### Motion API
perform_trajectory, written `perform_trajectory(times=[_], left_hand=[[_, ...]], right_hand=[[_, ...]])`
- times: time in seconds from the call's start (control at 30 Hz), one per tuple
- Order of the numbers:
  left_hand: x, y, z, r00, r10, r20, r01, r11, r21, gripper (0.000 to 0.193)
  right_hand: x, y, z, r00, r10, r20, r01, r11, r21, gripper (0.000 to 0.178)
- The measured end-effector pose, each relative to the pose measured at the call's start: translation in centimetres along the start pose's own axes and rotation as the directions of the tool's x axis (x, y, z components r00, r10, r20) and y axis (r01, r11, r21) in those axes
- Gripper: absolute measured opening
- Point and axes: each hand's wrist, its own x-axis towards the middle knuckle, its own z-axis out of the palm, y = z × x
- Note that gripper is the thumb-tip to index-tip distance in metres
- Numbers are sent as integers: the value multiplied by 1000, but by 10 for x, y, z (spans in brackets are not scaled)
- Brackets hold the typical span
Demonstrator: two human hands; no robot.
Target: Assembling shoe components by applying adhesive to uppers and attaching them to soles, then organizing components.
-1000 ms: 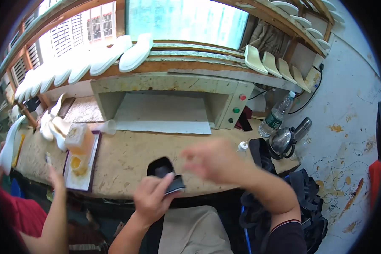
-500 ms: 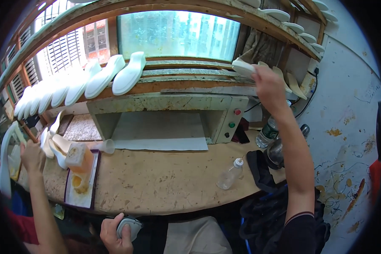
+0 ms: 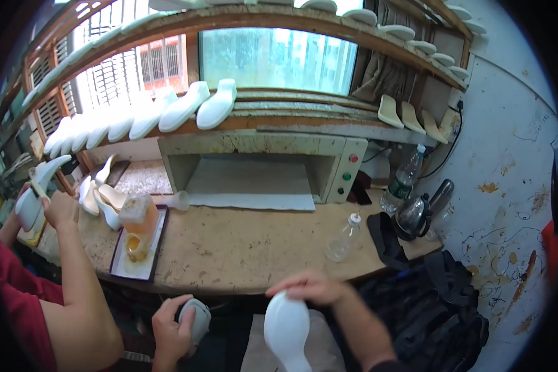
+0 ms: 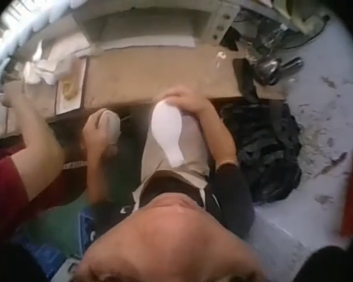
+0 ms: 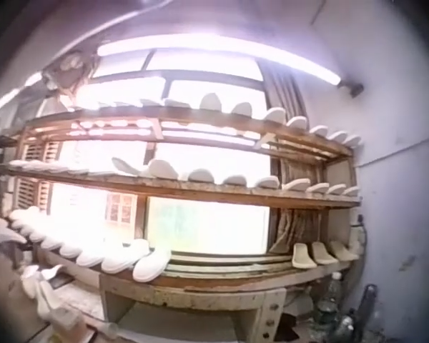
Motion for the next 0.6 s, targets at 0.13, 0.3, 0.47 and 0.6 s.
perform_trajectory(times=[0.13,0.3,0.47,0.6], left_hand=[[-17,0,-12,992,-116,48,118,992,-42,27],[-20,6,3,982,-189,27,190,977,-91,27],[-19,19,35,984,-177,12,175,957,-230,26],[-32,16,76,959,-279,52,271,846,-459,23]], right_hand=[[-53,142,86,915,373,-157,-271,852,448,36],[-96,180,154,925,380,-17,-340,845,413,82],[-118,98,83,941,223,-256,-108,911,398,54],[-121,116,55,961,62,-269,41,932,359,50]])
